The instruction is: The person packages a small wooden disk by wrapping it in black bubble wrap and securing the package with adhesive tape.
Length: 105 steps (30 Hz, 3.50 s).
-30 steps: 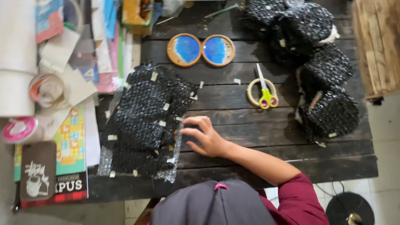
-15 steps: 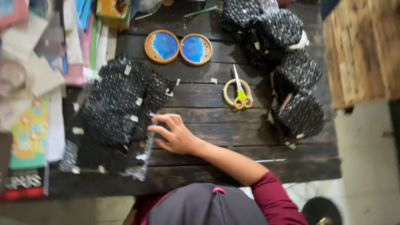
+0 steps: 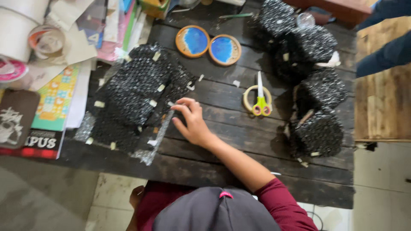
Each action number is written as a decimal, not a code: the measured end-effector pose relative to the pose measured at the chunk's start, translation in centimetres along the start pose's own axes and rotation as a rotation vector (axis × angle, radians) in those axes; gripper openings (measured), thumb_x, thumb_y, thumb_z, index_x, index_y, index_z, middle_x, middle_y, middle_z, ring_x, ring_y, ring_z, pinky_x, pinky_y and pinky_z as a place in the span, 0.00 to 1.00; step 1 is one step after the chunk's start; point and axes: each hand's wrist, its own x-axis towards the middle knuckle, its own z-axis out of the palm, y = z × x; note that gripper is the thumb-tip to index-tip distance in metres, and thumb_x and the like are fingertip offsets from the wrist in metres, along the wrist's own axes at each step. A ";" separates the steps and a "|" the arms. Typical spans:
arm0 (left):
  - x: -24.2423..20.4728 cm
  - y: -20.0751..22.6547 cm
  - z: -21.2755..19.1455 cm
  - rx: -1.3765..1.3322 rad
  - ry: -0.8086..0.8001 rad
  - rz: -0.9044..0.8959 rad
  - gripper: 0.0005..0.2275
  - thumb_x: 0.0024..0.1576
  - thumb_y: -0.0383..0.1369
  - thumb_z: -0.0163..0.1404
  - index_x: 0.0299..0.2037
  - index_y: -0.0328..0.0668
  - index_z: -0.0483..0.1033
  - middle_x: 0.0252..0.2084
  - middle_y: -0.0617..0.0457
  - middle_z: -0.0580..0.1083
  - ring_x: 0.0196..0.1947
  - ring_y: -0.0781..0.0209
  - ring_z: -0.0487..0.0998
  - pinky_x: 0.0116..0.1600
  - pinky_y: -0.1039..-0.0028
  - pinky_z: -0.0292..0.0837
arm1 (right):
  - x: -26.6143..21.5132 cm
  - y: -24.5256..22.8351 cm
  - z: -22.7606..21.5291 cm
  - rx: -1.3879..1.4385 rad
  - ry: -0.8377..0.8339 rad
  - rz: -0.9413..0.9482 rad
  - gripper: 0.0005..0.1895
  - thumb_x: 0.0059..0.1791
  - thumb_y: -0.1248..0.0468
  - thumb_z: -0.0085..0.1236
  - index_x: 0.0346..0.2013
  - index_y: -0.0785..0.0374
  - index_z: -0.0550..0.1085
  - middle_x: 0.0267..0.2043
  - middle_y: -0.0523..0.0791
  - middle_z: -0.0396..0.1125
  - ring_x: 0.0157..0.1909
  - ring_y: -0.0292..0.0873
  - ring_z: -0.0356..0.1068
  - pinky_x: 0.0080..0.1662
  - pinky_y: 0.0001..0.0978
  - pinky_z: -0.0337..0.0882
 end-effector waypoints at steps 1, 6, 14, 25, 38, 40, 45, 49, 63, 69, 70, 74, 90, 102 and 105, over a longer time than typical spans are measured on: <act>1.5 -1.0 0.1 0.006 0.006 -0.006 0.09 0.44 0.37 0.50 0.34 0.53 0.76 0.32 0.58 0.76 0.36 0.62 0.76 0.46 0.78 0.63 | 0.0 0.0 -0.1 0.010 -0.002 0.003 0.12 0.44 0.60 0.45 0.41 0.57 0.64 0.46 0.48 0.55 0.48 0.46 0.55 0.49 0.39 0.53; 6.6 -4.3 -0.4 0.047 0.312 0.653 0.07 0.42 0.31 0.49 0.30 0.50 0.77 0.37 0.56 0.74 0.36 0.61 0.74 0.41 0.76 0.68 | 0.2 -0.7 0.3 -0.084 -0.019 -0.045 0.14 0.43 0.62 0.47 0.42 0.59 0.64 0.46 0.50 0.57 0.49 0.48 0.56 0.50 0.40 0.53; 3.5 8.9 -4.6 -0.444 0.144 0.115 0.12 0.44 0.26 0.53 0.40 0.39 0.71 0.36 0.45 0.73 0.40 0.50 0.73 0.48 0.62 0.67 | 1.8 -1.9 2.4 -0.126 -0.085 -0.225 0.14 0.41 0.65 0.48 0.41 0.54 0.67 0.44 0.46 0.57 0.45 0.49 0.57 0.47 0.38 0.55; 0.7 13.9 -5.5 -0.848 0.526 0.127 0.11 0.51 0.24 0.44 0.43 0.39 0.62 0.40 0.45 0.64 0.44 0.49 0.65 0.49 0.62 0.59 | 3.2 -2.4 5.1 -0.069 -0.069 -0.292 0.13 0.40 0.66 0.52 0.39 0.56 0.70 0.42 0.46 0.59 0.43 0.50 0.59 0.46 0.40 0.60; -10.2 32.4 -22.2 -0.606 0.954 0.836 0.10 0.52 0.28 0.42 0.41 0.38 0.57 0.42 0.47 0.59 0.45 0.55 0.57 0.51 0.66 0.46 | 3.2 -1.8 5.8 0.012 0.101 -0.311 0.04 0.39 0.68 0.53 0.27 0.56 0.71 0.39 0.45 0.61 0.36 0.45 0.59 0.39 0.30 0.63; -10.3 34.0 -23.1 -0.409 0.846 1.113 0.10 0.51 0.32 0.45 0.38 0.33 0.65 0.39 0.45 0.65 0.41 0.51 0.63 0.50 0.65 0.48 | 3.1 -1.6 5.8 0.032 0.120 -0.304 0.04 0.39 0.68 0.54 0.27 0.57 0.71 0.38 0.44 0.61 0.34 0.44 0.59 0.38 0.30 0.64; -9.6 36.6 -21.9 0.099 0.710 0.976 0.12 0.48 0.36 0.49 0.42 0.52 0.68 0.42 0.64 0.68 0.44 0.61 0.61 0.46 0.66 0.49 | 3.4 -2.0 5.4 0.083 0.149 -0.254 0.06 0.38 0.71 0.54 0.27 0.58 0.71 0.36 0.45 0.62 0.33 0.43 0.61 0.36 0.30 0.65; -9.6 38.3 -21.9 0.198 0.667 0.936 0.17 0.47 0.40 0.49 0.47 0.51 0.66 0.45 0.60 0.68 0.46 0.58 0.59 0.47 0.62 0.46 | 3.3 -2.3 5.1 0.123 0.142 -0.230 0.05 0.39 0.71 0.52 0.28 0.60 0.71 0.36 0.46 0.62 0.34 0.45 0.63 0.37 0.31 0.66; -19.1 45.1 -23.2 -0.061 0.574 1.690 0.04 0.46 0.22 0.48 0.28 0.42 0.71 0.27 0.53 0.69 0.25 0.56 0.69 0.37 0.64 0.64 | 1.9 -1.3 3.7 0.913 0.176 0.466 0.25 0.43 0.42 0.40 0.46 0.53 0.54 0.49 0.45 0.59 0.43 0.33 0.64 0.41 0.17 0.64; -22.0 44.7 -18.5 -0.188 0.153 1.884 0.04 0.52 0.27 0.44 0.31 0.47 0.73 0.28 0.60 0.71 0.32 0.64 0.72 0.37 0.74 0.64 | 0.3 -0.3 -1.7 0.915 0.042 0.423 0.39 0.40 0.36 0.39 0.54 0.53 0.41 0.57 0.57 0.53 0.57 0.49 0.53 0.54 0.45 0.54; -22.2 44.5 -17.6 -0.192 0.145 1.883 0.04 0.52 0.27 0.44 0.31 0.47 0.73 0.28 0.60 0.71 0.32 0.64 0.72 0.37 0.74 0.64 | -0.1 0.1 -2.2 0.911 0.045 0.429 0.39 0.40 0.36 0.39 0.54 0.53 0.41 0.57 0.57 0.53 0.57 0.49 0.53 0.54 0.45 0.54; -21.8 43.4 -15.7 -0.195 -0.149 1.867 0.05 0.54 0.26 0.41 0.35 0.42 0.70 0.34 0.53 0.71 0.35 0.57 0.71 0.37 0.71 0.67 | -0.7 0.7 -3.9 0.776 -0.066 0.348 0.48 0.30 0.60 0.63 0.56 0.54 0.43 0.59 0.54 0.49 0.58 0.44 0.53 0.53 0.37 0.58; -11.4 46.1 -17.0 -0.013 0.411 1.247 0.27 0.40 0.47 0.56 0.49 0.48 0.63 0.54 0.52 0.60 0.51 0.48 0.59 0.47 0.62 0.60 | -1.5 10.0 -5.7 0.307 0.420 0.494 0.08 0.48 0.69 0.47 0.37 0.59 0.58 0.30 0.41 0.63 0.27 0.30 0.59 0.31 0.17 0.62; -10.6 46.1 -16.6 -0.295 0.412 1.274 0.19 0.42 0.29 0.53 0.44 0.39 0.65 0.46 0.49 0.66 0.47 0.49 0.63 0.54 0.61 0.54 | 4.3 -0.5 -1.8 -0.175 0.210 -0.109 0.11 0.36 0.73 0.52 0.31 0.59 0.70 0.37 0.45 0.60 0.43 0.46 0.58 0.45 0.36 0.60; -10.5 46.1 -16.7 -0.335 0.423 1.284 0.16 0.43 0.30 0.53 0.42 0.41 0.66 0.44 0.51 0.67 0.46 0.51 0.64 0.53 0.62 0.55 | 4.3 -0.6 1.9 -0.126 0.071 -0.161 0.11 0.37 0.72 0.53 0.33 0.61 0.71 0.38 0.45 0.62 0.43 0.46 0.62 0.45 0.35 0.64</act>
